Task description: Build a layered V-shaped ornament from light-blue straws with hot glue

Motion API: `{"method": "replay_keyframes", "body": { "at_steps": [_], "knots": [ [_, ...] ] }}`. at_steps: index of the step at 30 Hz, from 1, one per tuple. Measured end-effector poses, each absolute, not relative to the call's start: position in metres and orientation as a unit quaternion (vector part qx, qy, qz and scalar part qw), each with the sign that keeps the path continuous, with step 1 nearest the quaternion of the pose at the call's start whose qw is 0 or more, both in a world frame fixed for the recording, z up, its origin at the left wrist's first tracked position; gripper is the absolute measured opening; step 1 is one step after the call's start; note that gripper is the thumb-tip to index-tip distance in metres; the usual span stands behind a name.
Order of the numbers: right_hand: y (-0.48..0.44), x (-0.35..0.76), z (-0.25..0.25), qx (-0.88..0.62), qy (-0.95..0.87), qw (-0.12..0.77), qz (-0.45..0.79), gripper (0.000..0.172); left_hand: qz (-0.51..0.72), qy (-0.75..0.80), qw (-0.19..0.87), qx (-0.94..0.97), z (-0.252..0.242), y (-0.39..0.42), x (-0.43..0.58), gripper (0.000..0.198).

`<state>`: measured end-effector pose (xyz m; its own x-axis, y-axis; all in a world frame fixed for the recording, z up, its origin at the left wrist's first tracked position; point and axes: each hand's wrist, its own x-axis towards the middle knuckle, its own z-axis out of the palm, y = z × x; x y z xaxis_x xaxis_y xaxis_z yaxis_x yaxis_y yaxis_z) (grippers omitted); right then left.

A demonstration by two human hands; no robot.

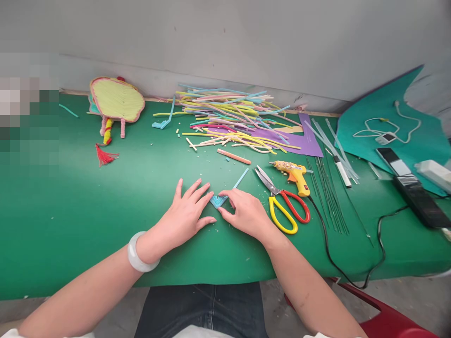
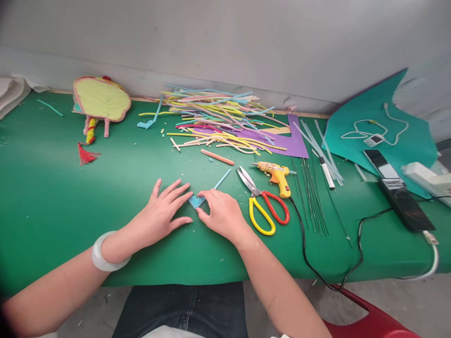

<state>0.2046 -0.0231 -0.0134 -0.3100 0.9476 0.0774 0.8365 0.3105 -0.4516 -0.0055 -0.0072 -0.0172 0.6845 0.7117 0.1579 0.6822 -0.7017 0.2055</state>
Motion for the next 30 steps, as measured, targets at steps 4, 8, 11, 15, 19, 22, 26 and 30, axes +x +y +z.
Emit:
{"method": "replay_keyframes", "body": {
  "at_steps": [4,8,11,15,19,22,26,30],
  "knots": [
    [-0.023,0.2029,-0.0133,-0.568,-0.79,0.164,0.164,0.028,0.103,0.379,0.067,0.917,-0.0195,-0.0065,-0.0059,0.059],
    [-0.0233,0.2019,-0.0139,-0.571,-0.787,0.166,0.162,0.027,0.098,0.379,0.072,0.918,-0.0209,-0.0061,-0.0063,0.06],
    [-0.0235,0.2014,-0.0142,-0.571,-0.787,0.167,0.162,0.026,0.098,0.38,0.076,0.917,-0.0212,-0.0058,-0.006,0.06],
    [-0.0232,0.2008,-0.0141,-0.573,-0.787,0.163,0.162,0.026,0.092,0.379,0.077,0.918,-0.0214,-0.005,-0.0056,0.058],
    [-0.0223,0.2007,-0.0152,-0.575,-0.787,0.156,0.159,0.026,0.089,0.378,0.078,0.918,-0.0214,-0.0044,-0.0054,0.057],
    [-0.0216,0.2009,-0.017,-0.574,-0.788,0.16,0.154,0.026,0.086,0.38,0.076,0.918,-0.0213,-0.0043,-0.0051,0.056],
    [-0.0214,0.2015,-0.0189,-0.571,-0.79,0.165,0.148,0.026,0.084,0.379,0.079,0.918,-0.0212,-0.0043,-0.0049,0.056],
    [-0.0219,0.2024,-0.0202,-0.568,-0.793,0.168,0.142,0.026,0.089,0.378,0.083,0.918,-0.0211,-0.0043,-0.0053,0.056]
  ]
}}
